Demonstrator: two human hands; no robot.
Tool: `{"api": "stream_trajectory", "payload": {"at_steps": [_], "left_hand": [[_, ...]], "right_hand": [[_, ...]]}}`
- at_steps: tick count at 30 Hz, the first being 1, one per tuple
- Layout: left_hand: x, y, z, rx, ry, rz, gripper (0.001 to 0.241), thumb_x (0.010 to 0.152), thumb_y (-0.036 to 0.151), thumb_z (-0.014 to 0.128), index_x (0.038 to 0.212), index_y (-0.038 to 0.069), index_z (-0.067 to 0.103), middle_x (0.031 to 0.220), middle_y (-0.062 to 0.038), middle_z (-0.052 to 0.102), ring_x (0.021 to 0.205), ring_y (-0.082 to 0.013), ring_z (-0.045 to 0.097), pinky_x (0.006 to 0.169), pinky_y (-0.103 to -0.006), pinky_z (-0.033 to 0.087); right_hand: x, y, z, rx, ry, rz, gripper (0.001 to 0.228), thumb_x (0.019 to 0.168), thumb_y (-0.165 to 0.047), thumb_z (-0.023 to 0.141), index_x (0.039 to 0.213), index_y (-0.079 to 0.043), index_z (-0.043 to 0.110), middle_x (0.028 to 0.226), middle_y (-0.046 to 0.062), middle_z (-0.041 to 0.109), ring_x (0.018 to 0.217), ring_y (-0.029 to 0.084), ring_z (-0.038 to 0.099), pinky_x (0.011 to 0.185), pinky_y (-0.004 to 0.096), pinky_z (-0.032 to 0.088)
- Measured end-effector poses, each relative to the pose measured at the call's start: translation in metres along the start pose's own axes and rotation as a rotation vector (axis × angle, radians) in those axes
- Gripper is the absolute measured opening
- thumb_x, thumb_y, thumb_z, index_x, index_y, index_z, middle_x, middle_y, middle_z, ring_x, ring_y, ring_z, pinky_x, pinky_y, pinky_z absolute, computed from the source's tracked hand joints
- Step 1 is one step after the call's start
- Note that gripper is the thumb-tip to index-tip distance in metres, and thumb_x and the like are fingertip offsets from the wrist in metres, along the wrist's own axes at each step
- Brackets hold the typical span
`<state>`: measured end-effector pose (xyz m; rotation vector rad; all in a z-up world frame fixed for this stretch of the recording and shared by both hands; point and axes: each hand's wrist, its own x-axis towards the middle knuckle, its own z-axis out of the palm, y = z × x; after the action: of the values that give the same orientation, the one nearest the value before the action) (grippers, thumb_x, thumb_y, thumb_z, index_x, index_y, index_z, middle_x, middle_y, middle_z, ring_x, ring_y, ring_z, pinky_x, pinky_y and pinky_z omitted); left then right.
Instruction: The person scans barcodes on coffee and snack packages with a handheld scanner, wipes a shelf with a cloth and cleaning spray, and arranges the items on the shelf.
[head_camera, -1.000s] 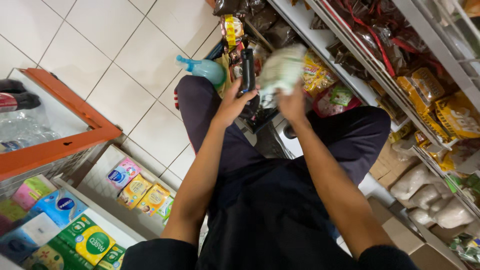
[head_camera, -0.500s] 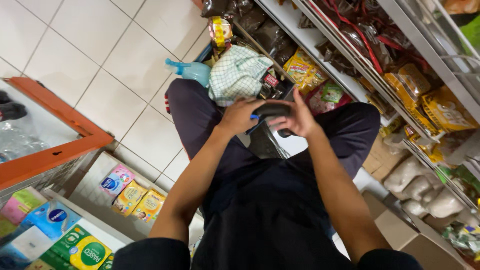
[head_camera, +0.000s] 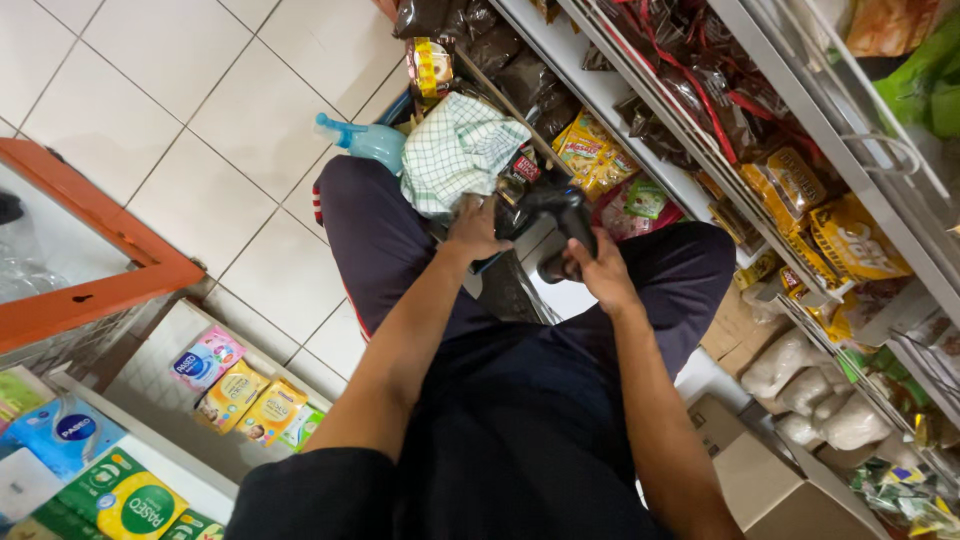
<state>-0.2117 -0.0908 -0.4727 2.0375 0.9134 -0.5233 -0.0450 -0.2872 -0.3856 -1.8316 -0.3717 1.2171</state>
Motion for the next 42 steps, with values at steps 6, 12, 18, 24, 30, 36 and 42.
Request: {"api": "stream_trajectory", "payload": {"at_steps": [6,12,18,24,30,36,42], "left_hand": [[0.015,0.013,0.01,0.204,0.019,-0.21,0.102,0.074,0.049,0.086,0.152,0.01,0.034,0.152,-0.01,0.04,0.146,-0.0321,0.03,0.109,-0.0585,0.04],[0.01,0.048,-0.006,0.104,0.126,-0.336,0.089,0.068,0.046,0.09,0.141,0.02,0.047,0.144,-0.01,0.041,0.141,-0.0323,0.031,0.113,-0.0528,0.037],[0.006,0.054,-0.006,-0.031,0.243,-0.189,0.095,0.065,0.045,0.092,0.139,0.004,0.048,0.138,-0.022,0.042,0.133,-0.0433,0.038,0.099,-0.0572,0.039],[-0.019,0.048,-0.028,-0.374,0.628,0.305,0.046,0.079,0.029,0.083,0.108,-0.001,0.063,0.107,-0.021,0.065,0.102,-0.0345,0.064,0.087,-0.0436,0.053],[-0.073,0.025,-0.069,-0.738,0.438,0.414,0.021,0.089,0.017,0.074,0.098,0.001,0.064,0.091,-0.009,0.071,0.087,-0.017,0.068,0.081,-0.0323,0.053],[-0.098,0.039,-0.093,-1.339,0.382,0.324,0.012,0.095,0.01,0.071,0.097,0.001,0.063,0.089,-0.002,0.059,0.086,-0.0117,0.056,0.077,-0.0274,0.047],[-0.118,0.081,-0.115,-1.417,0.143,0.56,0.021,0.095,0.008,0.069,0.111,0.008,0.055,0.102,-0.002,0.06,0.096,-0.0097,0.058,0.084,-0.0261,0.051]], "right_hand": [[0.014,0.029,0.012,0.25,0.113,-0.058,0.036,0.078,0.002,0.067,0.109,-0.007,0.051,0.085,0.004,0.067,0.072,0.014,0.069,0.065,0.03,0.057],[0.016,0.042,0.016,0.228,0.191,0.161,0.009,0.087,-0.012,0.07,0.093,-0.007,0.067,0.067,0.005,0.058,0.053,0.014,0.054,0.05,0.03,0.045],[0.009,0.038,0.011,0.365,0.234,0.074,0.008,0.09,-0.014,0.072,0.093,-0.008,0.067,0.07,0.001,0.061,0.056,0.011,0.057,0.051,0.029,0.047],[0.019,0.036,0.009,0.413,0.313,0.046,0.009,0.092,-0.014,0.072,0.095,-0.008,0.065,0.07,0.0,0.06,0.058,0.011,0.057,0.053,0.029,0.047],[0.019,0.029,0.014,0.449,0.237,-0.013,0.014,0.093,-0.015,0.073,0.101,-0.006,0.066,0.074,0.003,0.063,0.062,0.015,0.063,0.057,0.03,0.052],[0.009,-0.007,0.044,0.522,0.117,-0.023,0.022,0.095,-0.022,0.073,0.106,-0.006,0.063,0.086,0.002,0.068,0.075,0.017,0.073,0.062,0.032,0.058],[-0.004,-0.05,0.053,0.384,0.214,-0.258,0.02,0.099,-0.021,0.072,0.105,-0.005,0.063,0.091,0.004,0.067,0.072,0.015,0.067,0.065,0.029,0.055]]}}
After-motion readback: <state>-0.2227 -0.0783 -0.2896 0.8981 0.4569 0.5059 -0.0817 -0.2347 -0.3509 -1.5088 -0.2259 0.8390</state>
